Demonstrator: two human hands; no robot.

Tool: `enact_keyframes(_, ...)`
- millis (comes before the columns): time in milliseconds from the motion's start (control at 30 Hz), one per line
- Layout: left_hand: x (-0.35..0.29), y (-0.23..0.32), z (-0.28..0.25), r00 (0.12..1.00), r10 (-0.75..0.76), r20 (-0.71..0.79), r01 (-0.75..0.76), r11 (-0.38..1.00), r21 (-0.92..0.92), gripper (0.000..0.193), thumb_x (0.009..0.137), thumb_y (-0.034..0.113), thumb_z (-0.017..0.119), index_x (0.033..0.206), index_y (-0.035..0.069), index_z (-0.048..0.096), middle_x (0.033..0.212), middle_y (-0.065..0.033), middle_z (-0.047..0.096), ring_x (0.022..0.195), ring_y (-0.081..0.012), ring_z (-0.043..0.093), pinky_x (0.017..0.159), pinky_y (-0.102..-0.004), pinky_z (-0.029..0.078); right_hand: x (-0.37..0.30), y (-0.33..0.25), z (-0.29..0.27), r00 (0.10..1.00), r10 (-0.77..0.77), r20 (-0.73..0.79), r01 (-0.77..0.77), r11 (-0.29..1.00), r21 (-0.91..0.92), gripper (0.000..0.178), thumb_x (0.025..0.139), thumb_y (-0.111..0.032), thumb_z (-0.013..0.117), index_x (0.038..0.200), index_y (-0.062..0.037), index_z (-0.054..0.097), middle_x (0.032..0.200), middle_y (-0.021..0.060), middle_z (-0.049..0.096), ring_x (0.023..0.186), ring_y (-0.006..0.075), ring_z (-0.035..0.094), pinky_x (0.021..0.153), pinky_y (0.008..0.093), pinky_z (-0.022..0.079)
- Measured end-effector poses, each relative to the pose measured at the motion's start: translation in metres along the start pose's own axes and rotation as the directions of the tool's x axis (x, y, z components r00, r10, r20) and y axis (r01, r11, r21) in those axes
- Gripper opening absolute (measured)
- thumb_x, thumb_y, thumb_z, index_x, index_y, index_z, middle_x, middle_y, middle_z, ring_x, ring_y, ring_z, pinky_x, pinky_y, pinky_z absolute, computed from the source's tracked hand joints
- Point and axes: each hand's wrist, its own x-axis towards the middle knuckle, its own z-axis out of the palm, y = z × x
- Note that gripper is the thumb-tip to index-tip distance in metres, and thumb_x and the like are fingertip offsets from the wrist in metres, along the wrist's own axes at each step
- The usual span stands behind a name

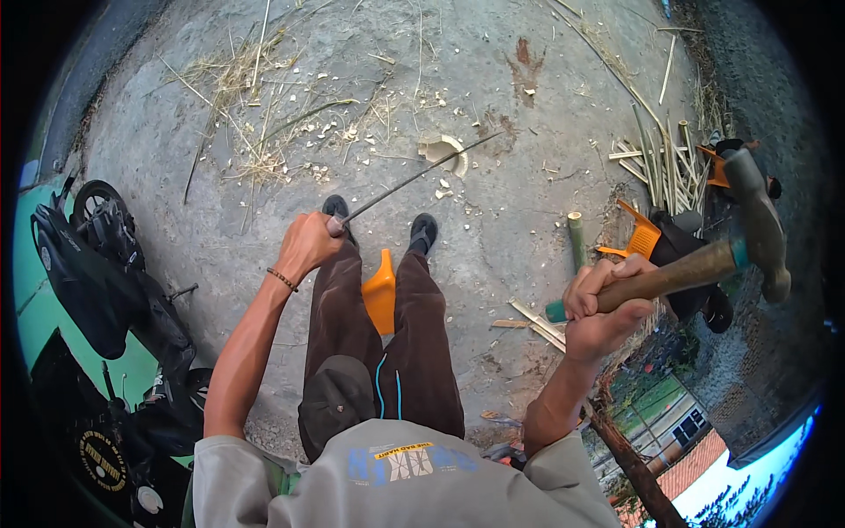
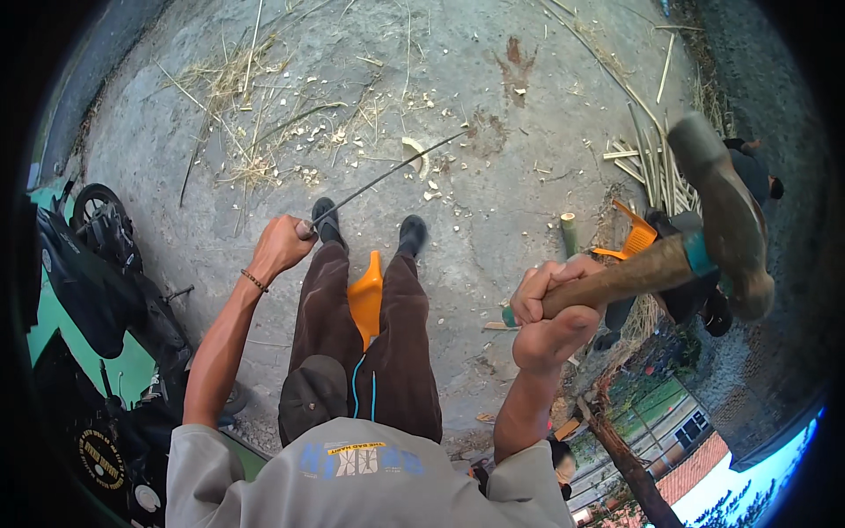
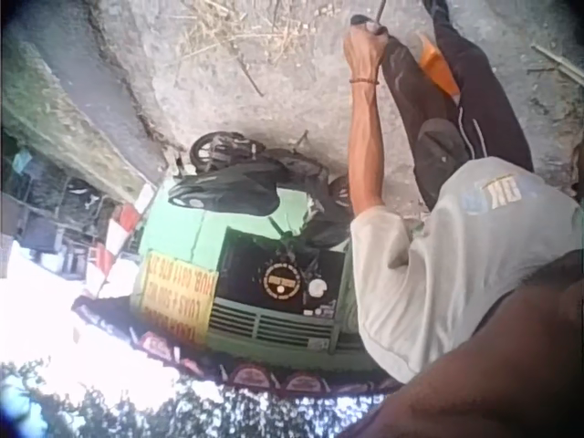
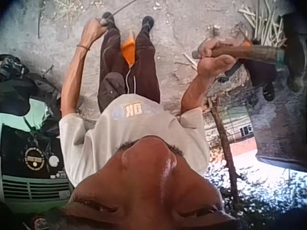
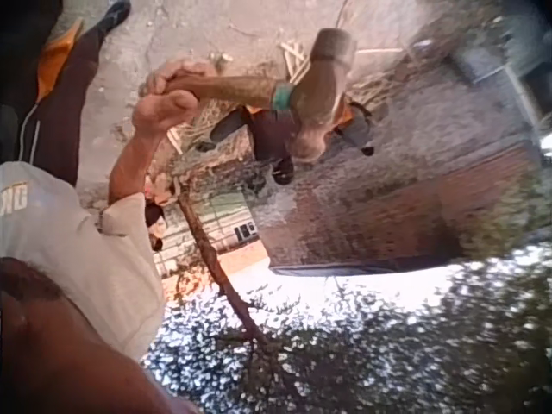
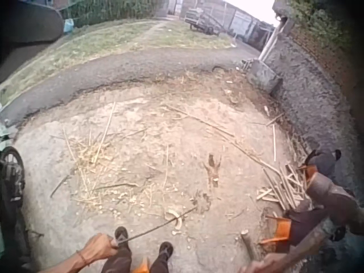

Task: The person splits a bamboo segment using a large knife and a hammer, then peels and smooths the inner nodes and edges.

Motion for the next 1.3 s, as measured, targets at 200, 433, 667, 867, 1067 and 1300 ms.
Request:
enact_keyframes(200, 0.003, 0.010, 0.006, 1.000, -0.002, -0.009, 0.002, 1.000, 0.012, 0.028, 0.079, 0.027, 0.061, 0.075, 0.000, 0.067, 0.075, -0.0301, 0.062, 0.076, -0.0496, 0.063, 0.068, -0.0524, 0.052, 0.018, 0.140, -0.018, 0.951, 0.275, 0.138, -0.077, 0.646, -0.759, 0.040, 0.108, -0.038, 0.041, 0.096, -0.0015, 0.053, 0.060, 0.0177, 0.050, 0.050, 0.0307, 0.051, 0.050, 0.0434, 0.038)
enact_keyframes(433, -0.003, -0.001, 0.001, 1.000, 0.014, -0.018, -0.013, 0.998, 0.057, 0.027, 0.080, 0.026, 0.059, 0.075, 0.001, 0.069, 0.074, -0.0297, 0.063, 0.075, -0.0483, 0.064, 0.068, -0.0529, 0.052, 0.021, 0.057, 0.004, 0.992, 0.077, 0.101, -0.038, 0.938, -0.345, 0.045, 0.107, -0.042, 0.040, 0.095, -0.0001, 0.050, 0.056, 0.0128, 0.043, 0.046, 0.0261, 0.047, 0.047, 0.0400, 0.036)
enact_keyframes(667, 0.012, 0.005, 0.010, 1.000, 0.022, 0.002, -0.022, 0.997, 0.080, 0.025, 0.081, 0.025, 0.058, 0.081, 0.003, 0.071, 0.077, -0.0288, 0.065, 0.076, -0.0482, 0.064, 0.072, -0.0534, 0.053, 0.021, 0.151, -0.012, 0.935, 0.312, 0.170, -0.091, 0.671, -0.736, 0.044, 0.107, -0.042, 0.039, 0.092, -0.0021, 0.050, 0.058, 0.0062, 0.048, 0.049, 0.0162, 0.049, 0.047, 0.0355, 0.038)
enact_keyframes(867, 0.013, 0.005, -0.005, 1.000, 0.005, -0.013, -0.005, 1.000, 0.015, 0.029, 0.076, 0.030, 0.069, 0.076, 0.001, 0.070, 0.073, -0.0285, 0.063, 0.075, -0.0479, 0.063, 0.066, -0.0511, 0.051, 0.002, 0.092, -0.010, 0.997, -0.037, 0.070, 0.034, 0.998, 0.052, 0.044, 0.108, -0.039, 0.040, 0.089, -0.0001, 0.052, 0.060, 0.0181, 0.050, 0.049, 0.0335, 0.050, 0.051, 0.0448, 0.039)
enact_keyframes(1067, 0.025, -0.011, 0.019, 0.999, 0.043, -0.029, -0.039, 0.991, 0.124, 0.029, 0.078, 0.029, 0.068, 0.076, 0.000, 0.070, 0.073, -0.0279, 0.063, 0.074, -0.0476, 0.063, 0.066, -0.0513, 0.051, 0.032, 0.149, 0.000, 0.962, 0.229, 0.149, -0.075, 0.746, -0.661, 0.050, 0.108, -0.045, 0.037, 0.085, -0.0025, 0.050, 0.059, 0.0042, 0.048, 0.051, 0.0130, 0.048, 0.047, 0.0340, 0.036)
enact_keyframes(1300, 0.017, 0.008, 0.001, 1.000, -0.008, 0.018, 0.007, 0.998, 0.059, 0.027, 0.079, 0.026, 0.064, 0.076, -0.001, 0.068, 0.073, -0.0293, 0.062, 0.075, -0.0491, 0.062, 0.067, -0.0511, 0.051, 0.000, 0.162, -0.017, 0.997, 0.003, 0.077, 0.030, 0.908, -0.417, 0.052, 0.107, -0.046, 0.037, 0.084, -0.0017, 0.050, 0.057, 0.0047, 0.045, 0.049, 0.0133, 0.046, 0.046, 0.0331, 0.036)
